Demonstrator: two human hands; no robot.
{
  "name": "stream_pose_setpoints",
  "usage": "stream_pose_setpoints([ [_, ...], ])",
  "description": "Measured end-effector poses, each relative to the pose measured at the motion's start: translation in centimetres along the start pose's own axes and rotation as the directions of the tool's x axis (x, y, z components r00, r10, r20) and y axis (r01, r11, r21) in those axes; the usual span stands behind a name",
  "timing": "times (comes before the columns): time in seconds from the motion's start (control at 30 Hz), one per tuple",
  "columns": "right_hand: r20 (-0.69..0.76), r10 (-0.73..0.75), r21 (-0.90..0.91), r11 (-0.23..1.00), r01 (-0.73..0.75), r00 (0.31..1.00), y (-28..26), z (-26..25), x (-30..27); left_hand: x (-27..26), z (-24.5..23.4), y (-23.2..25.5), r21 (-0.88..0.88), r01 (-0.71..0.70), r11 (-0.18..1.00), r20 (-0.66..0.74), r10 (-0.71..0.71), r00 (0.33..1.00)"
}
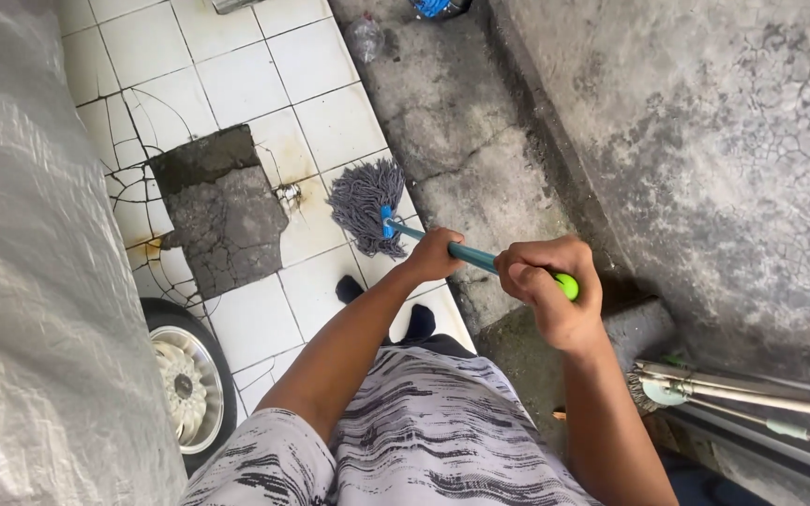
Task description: Mopping a tiled outdoor floor area next to a covered vehicle.
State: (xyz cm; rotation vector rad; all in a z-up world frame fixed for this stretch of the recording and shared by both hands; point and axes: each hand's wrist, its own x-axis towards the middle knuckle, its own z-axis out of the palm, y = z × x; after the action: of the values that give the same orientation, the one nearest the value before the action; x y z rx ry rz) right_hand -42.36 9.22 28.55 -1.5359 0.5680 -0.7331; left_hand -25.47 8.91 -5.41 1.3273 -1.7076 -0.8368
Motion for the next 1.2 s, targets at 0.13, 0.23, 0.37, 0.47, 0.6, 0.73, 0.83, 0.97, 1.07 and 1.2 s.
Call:
stream_pose_setpoints([
  [0.13,-0.008,-0.016,-0.032,0.999,0.015,1.0,0.3,0.0,-1.5,-1.0,0.1,3.2,0.057,0.248,0.967,0.038,-0.25,0.967],
  [0.23,0.069,-0.156,0.046,0.987,0.153,0.985,1.2,0.3,-2.3,-1.9,0.2,3.9,0.088,0.305,0.948,-0.025,-0.304,0.952],
  [0.37,0.039,-0.222,0.124,0.969,0.216,0.974,2.2,1.8,-2.5,-3.2,0.5,1.5,0.082,0.339,0.937,-0.072,-0.334,0.94],
  [0.47,0.028,-0.236,0.157,0.961,0.229,0.971,1.8,4.0,-1.9,-4.8,-1.0,0.9,0.067,0.301,0.951,-0.111,-0.293,0.95],
  [0.6,0.057,-0.223,0.163,0.964,0.211,0.973,0.5,7.9,-0.7,-7.9,-4.7,1.1,0.096,0.443,0.892,-0.03,-0.442,0.897],
  [0.73,0.121,-0.252,0.169,0.958,0.231,0.96,0.0,11.7,0.5,-13.0,-6.1,-0.6,0.098,0.365,0.926,-0.257,-0.331,0.908],
  [0.83,0.164,-0.173,0.221,0.966,0.135,0.971,0.8,14.3,1.4,-16.7,-8.7,0.8,0.055,0.437,0.898,-0.337,-0.395,0.854],
  [0.97,0.248,-0.083,0.278,0.96,0.011,0.965,1.8,18.0,3.0,-21.3,-11.1,1.0,-0.001,0.535,0.845,-0.41,-0.488,0.77],
  [1.07,0.31,-0.06,0.299,0.953,-0.038,0.949,2.8,21.1,3.9,-24.7,-12.5,-0.1,-0.024,0.566,0.824,-0.467,-0.51,0.722],
  [1.2,0.417,-0.056,0.333,0.938,-0.095,0.907,2.6,23.6,5.2,-27.3,-13.6,-0.9,-0.02,0.445,0.895,-0.606,-0.365,0.707],
])
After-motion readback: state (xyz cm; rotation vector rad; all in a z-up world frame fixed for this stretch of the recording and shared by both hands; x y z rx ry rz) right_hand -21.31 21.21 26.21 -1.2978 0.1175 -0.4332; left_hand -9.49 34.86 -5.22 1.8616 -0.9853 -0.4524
